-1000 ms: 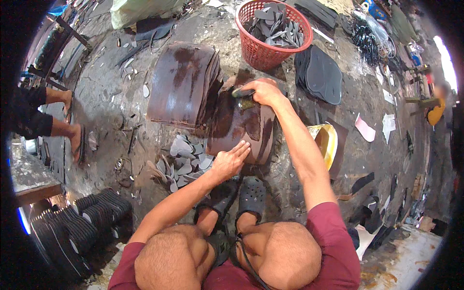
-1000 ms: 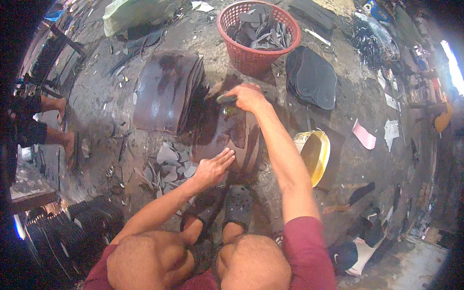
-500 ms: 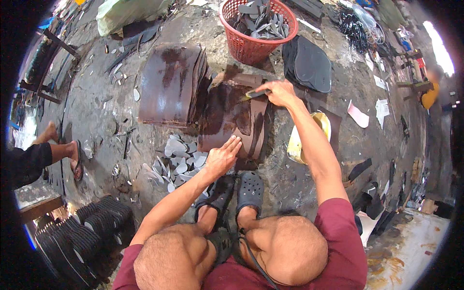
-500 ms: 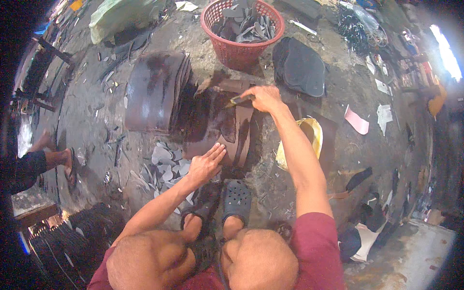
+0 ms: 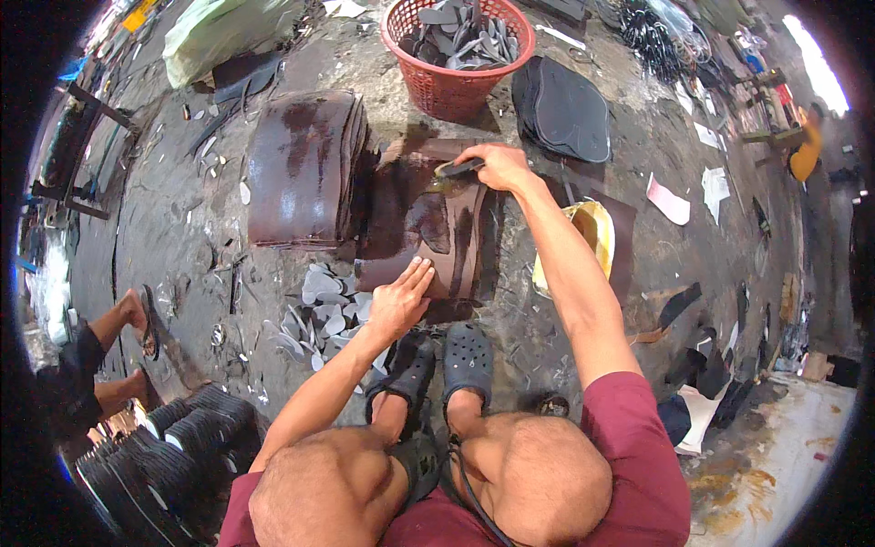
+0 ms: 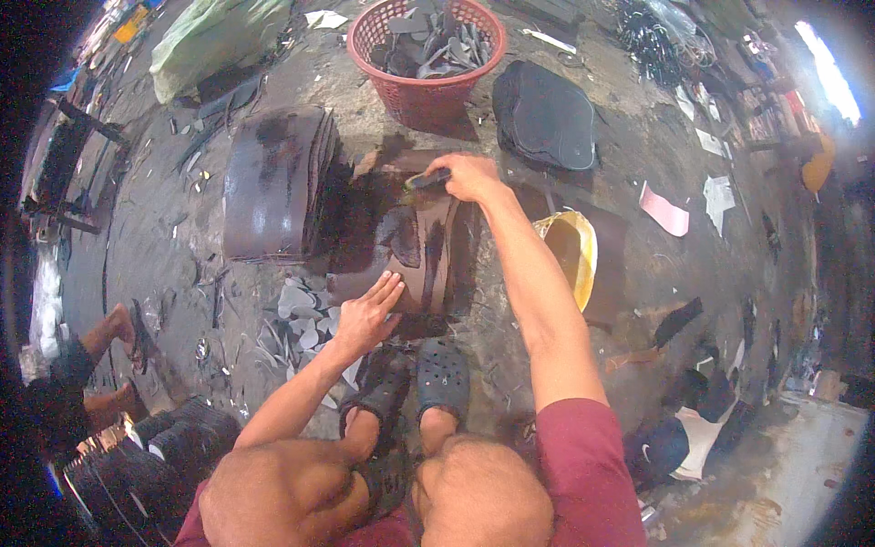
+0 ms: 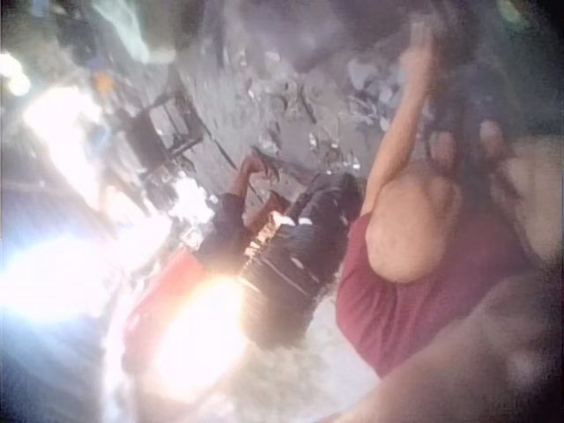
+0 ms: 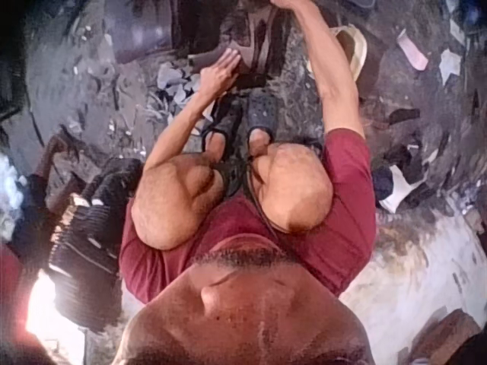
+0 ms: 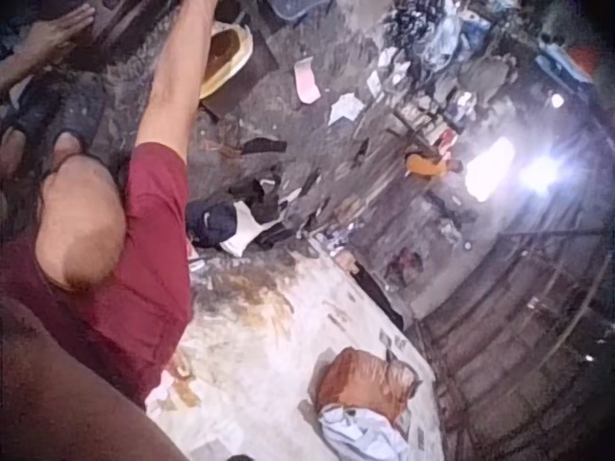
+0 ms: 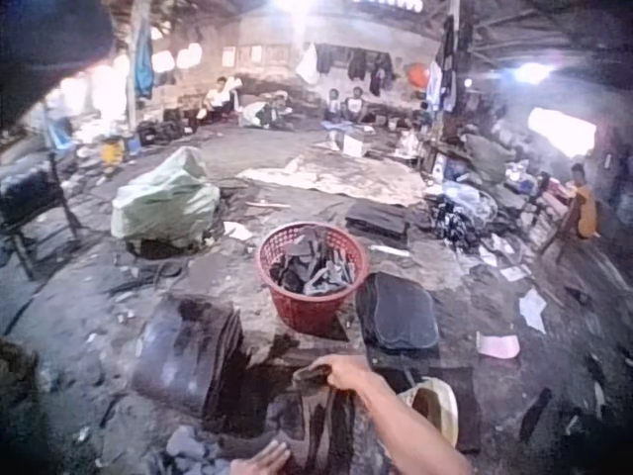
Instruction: The person repeatedly dips a rectangular applicator into a yellow container and spreads a dark liquid onto flat brown material pieces. The person holds the material with one hand while applying the liquid with the other, working on a stack of pieces on the floor.
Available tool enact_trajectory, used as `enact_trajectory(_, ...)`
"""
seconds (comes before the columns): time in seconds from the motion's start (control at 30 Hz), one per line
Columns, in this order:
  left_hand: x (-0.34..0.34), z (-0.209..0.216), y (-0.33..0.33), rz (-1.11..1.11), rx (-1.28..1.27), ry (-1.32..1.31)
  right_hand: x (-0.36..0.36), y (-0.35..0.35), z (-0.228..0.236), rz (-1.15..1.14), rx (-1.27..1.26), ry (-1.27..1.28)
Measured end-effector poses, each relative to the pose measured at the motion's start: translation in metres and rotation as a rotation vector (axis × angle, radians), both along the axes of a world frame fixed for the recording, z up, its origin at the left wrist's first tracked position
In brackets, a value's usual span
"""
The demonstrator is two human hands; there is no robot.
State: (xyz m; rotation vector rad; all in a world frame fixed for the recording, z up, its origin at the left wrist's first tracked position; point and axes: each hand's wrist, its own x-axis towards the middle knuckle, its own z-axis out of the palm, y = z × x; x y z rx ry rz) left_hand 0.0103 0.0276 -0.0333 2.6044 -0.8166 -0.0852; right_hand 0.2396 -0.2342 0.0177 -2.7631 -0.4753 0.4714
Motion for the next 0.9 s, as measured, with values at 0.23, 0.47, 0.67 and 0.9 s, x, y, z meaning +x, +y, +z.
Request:
enact_trajectory(0.23,0.005,-0.004,0.003,-0.028,0.006,-0.049,-0.092,-0.012,0.015,0.062,-0.039,0.105)
enact_trajectory(0.47,0.021,0.007,-0.007,-0.016,0.001,0.002,-0.113,-0.004,0.006,-0.293,0.039,-0.060)
enact_trajectory(0.67,0.048,0.014,-0.005,-0.035,0.008,0.077,-0.031,0.015,0.013,-0.302,0.057,-0.182)
enact_trajectory(0.9,0.019,0.007,0.001,-0.002,-0.126,-0.066,-0.073,0.007,0.001,0.001,0.046,-0.065)
